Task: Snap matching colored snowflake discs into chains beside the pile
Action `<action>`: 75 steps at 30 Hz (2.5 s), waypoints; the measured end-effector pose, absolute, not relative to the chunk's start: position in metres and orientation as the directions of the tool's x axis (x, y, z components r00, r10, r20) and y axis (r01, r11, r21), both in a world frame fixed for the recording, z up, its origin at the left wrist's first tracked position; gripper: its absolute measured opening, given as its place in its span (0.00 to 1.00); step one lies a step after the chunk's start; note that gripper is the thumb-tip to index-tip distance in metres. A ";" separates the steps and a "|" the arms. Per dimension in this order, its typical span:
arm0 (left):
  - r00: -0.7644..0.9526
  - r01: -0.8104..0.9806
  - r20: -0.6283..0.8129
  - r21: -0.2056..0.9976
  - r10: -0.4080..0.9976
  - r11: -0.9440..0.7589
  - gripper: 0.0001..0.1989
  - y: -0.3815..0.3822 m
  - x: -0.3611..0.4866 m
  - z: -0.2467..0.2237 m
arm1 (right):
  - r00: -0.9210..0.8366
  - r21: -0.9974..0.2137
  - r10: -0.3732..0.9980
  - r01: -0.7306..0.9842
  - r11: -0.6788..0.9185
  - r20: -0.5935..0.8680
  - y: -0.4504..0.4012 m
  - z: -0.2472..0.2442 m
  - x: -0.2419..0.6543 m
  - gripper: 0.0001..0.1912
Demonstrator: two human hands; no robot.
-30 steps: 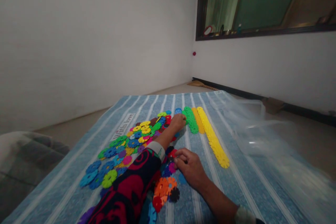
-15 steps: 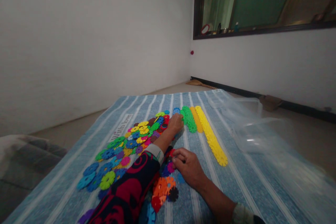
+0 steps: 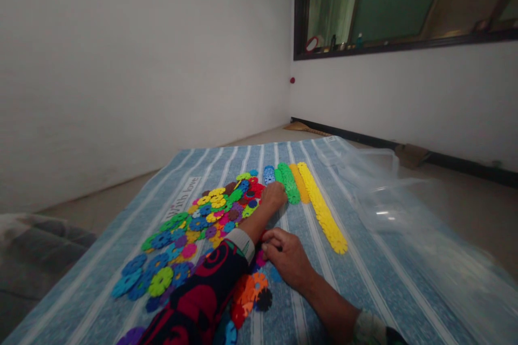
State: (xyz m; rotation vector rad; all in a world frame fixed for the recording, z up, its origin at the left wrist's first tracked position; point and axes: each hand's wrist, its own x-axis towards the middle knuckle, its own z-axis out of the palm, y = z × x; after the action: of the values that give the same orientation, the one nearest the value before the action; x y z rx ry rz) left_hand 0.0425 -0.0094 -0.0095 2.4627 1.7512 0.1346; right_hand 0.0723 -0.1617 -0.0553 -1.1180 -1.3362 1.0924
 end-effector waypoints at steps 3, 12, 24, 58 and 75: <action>0.333 0.932 0.001 0.152 0.943 -0.329 0.16 -0.009 0.044 -0.010 | -0.039 -0.987 0.988 0.055 0.153 0.151 -0.161 -0.055 0.072 0.06; 0.348 0.924 0.019 0.162 0.937 -0.346 0.17 -0.011 0.042 -0.011 | -0.038 -0.984 0.986 0.065 0.164 0.161 -0.162 -0.054 0.073 0.05; 0.424 0.891 0.045 0.156 0.904 -0.426 0.13 -0.045 -0.018 0.021 | -0.054 -0.980 0.981 0.049 0.191 0.188 -0.161 -0.058 0.073 0.05; -0.110 0.774 0.226 0.630 0.968 -0.059 0.12 -0.168 -0.235 -0.004 | -0.021 -0.967 0.988 0.202 0.155 0.154 -0.179 -0.059 0.088 0.13; 0.016 0.794 0.282 0.579 0.959 -0.183 0.14 -0.167 -0.235 -0.016 | -0.029 -0.966 0.992 0.226 0.123 0.120 -0.179 -0.061 0.092 0.17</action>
State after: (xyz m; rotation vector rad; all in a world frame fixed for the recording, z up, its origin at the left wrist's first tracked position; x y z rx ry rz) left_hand -0.2346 -0.1667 -0.0160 2.0357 1.8176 0.9218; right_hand 0.0925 -0.1790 -0.0611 -1.2731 -1.4425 1.0110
